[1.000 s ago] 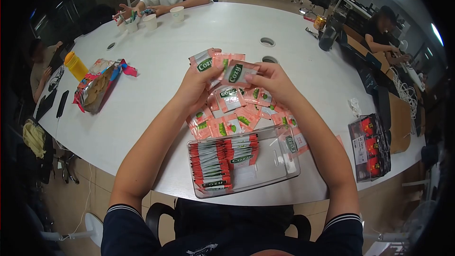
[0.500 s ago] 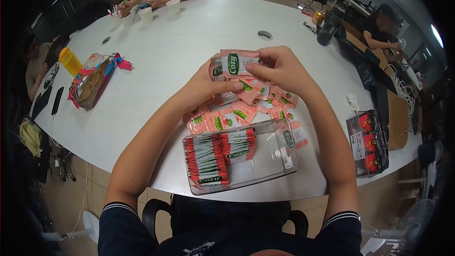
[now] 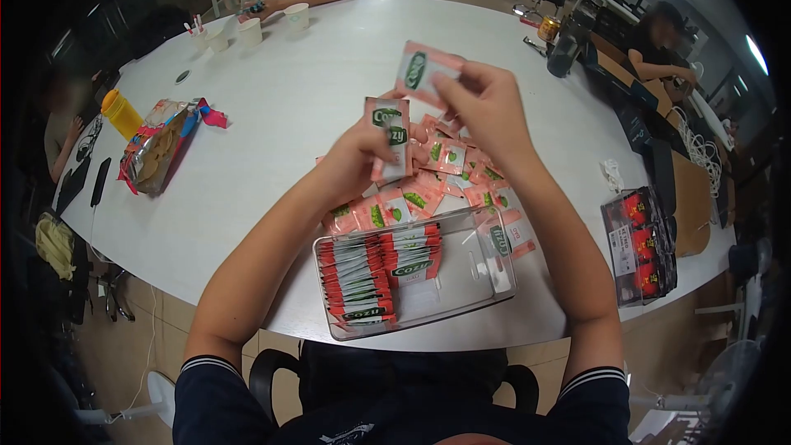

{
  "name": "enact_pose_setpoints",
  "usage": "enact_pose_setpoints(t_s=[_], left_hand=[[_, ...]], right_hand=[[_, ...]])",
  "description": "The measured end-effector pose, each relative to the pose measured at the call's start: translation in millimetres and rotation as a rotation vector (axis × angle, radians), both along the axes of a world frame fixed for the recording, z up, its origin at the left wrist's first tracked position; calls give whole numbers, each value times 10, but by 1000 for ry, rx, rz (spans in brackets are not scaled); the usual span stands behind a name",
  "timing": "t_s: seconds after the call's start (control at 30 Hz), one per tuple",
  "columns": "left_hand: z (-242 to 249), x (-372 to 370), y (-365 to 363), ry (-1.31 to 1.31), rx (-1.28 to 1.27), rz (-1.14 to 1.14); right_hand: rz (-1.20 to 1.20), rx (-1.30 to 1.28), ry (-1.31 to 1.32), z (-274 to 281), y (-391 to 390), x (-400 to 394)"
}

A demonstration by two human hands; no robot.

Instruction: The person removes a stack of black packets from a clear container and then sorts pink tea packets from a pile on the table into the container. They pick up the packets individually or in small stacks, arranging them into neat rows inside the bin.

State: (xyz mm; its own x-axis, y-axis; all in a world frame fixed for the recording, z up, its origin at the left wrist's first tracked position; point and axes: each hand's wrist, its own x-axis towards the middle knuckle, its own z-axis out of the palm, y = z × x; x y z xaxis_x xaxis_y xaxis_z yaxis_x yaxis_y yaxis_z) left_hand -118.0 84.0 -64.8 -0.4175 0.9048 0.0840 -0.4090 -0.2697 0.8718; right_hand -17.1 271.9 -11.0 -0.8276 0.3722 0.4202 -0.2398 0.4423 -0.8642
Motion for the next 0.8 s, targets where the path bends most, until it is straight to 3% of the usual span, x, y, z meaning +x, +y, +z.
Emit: enact_pose_setpoints(t_s=[0.03, 0.2, 0.27, 0.37, 0.47, 0.57, 0.67, 0.7, 0.8], left_hand=[[26, -37, -18, -121, 61, -10], [-90, -268, -33, -239, 292, 56], [-214, -349, 3, -300, 345, 70], [41, -38, 26, -141, 191, 280], [70, -26, -9, 1, 78, 260], [26, -106, -19, -53, 62, 240], [82, -190, -69, -185, 173, 293], [95, -264, -84, -228, 228, 305], [69, -394, -180, -372, 443, 286]], right_hand=[[39, -114, -5, 65, 26, 28], [215, -653, -59, -81, 5, -36], [217, -644, -197, -150, -136, -28], [214, -610, -354, -187, -317, 5], [282, -334, -536, -160, -246, 35], [244, -178, -578, -162, -239, 24], [174, -81, -341, -349, -35, -112], [63, 214, -400, -285, -40, -62], [241, 818, 142, -658, 55, -110]])
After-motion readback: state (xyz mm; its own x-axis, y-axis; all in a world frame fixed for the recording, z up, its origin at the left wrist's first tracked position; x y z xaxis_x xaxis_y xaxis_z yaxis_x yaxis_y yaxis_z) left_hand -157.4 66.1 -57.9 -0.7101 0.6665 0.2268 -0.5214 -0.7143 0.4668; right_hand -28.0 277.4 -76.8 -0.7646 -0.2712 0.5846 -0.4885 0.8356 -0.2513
